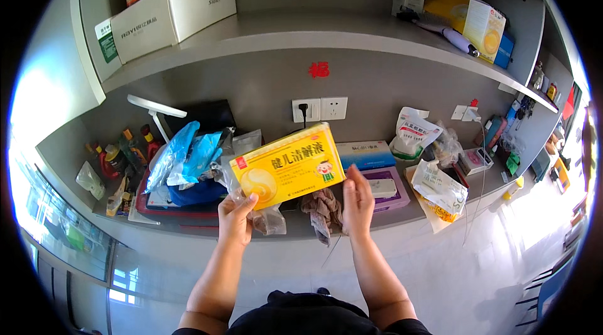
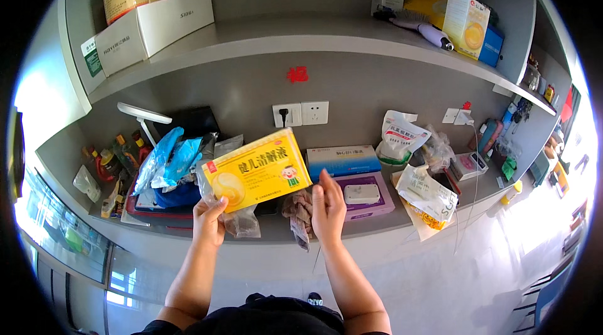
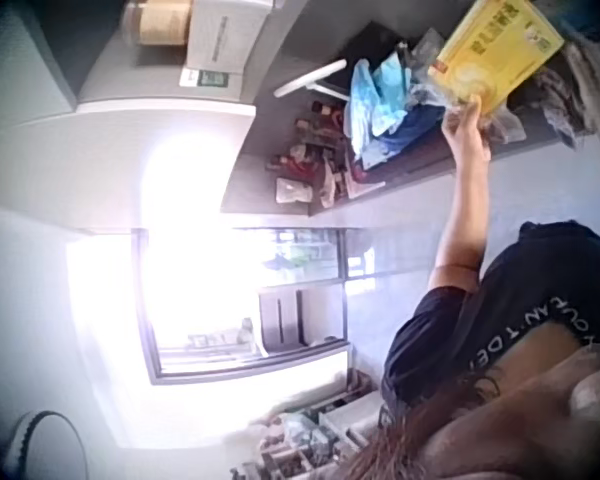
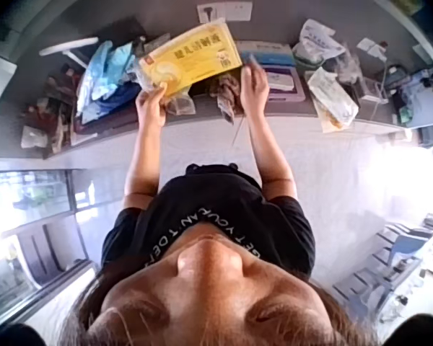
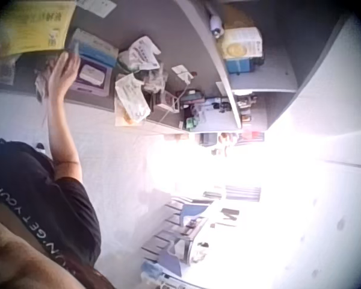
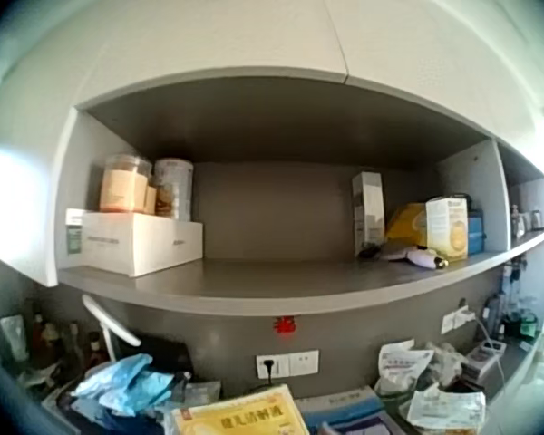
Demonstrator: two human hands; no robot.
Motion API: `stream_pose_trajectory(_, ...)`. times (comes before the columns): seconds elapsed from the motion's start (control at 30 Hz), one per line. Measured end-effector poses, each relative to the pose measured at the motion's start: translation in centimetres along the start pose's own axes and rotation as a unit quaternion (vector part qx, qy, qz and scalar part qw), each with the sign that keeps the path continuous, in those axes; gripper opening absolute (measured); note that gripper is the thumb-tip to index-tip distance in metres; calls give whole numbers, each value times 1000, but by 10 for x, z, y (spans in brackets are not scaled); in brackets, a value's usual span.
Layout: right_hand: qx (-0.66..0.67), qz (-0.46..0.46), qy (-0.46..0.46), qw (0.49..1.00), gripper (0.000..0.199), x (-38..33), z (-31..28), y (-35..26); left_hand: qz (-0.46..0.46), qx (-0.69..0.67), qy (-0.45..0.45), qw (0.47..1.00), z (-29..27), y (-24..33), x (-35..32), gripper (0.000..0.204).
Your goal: The person wipes a shelf with a cloth, picks up several packages and a white object, and wipes an individual box and package before placing them back on the shelf.
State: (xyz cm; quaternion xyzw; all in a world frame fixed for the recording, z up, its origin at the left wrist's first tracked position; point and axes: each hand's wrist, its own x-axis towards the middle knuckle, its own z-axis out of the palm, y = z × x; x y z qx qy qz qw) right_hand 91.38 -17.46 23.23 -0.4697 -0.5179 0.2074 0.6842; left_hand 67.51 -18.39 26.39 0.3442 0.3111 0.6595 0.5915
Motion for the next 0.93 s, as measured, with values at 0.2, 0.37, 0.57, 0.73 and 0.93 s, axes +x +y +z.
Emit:
stream_pose_trajectory(0.2,69,-62,-37,995,40,-1,5,-43,-9,57,9,998,7,-6,-6,29)
stream_pose_trajectory(0.37,115,-45,-23,992,39,-7,10,-49,28,89,0,996,6,-3,-9,30)
stream_pose_trajectory(0.57,233,-1,-83,969,44,0,-4,-89,72,60,-36,995,8,45,-22,33)
stream_pose_trajectory(0.73,305,-142,-29,941,50,25,-15,-137,127,-30,-88,988,27,103,-25,38)
stream_pose_trajectory(0.93,311,-197,50,928,56,36,-19,-173,151,-55,-92,983,31,159,-42,52)
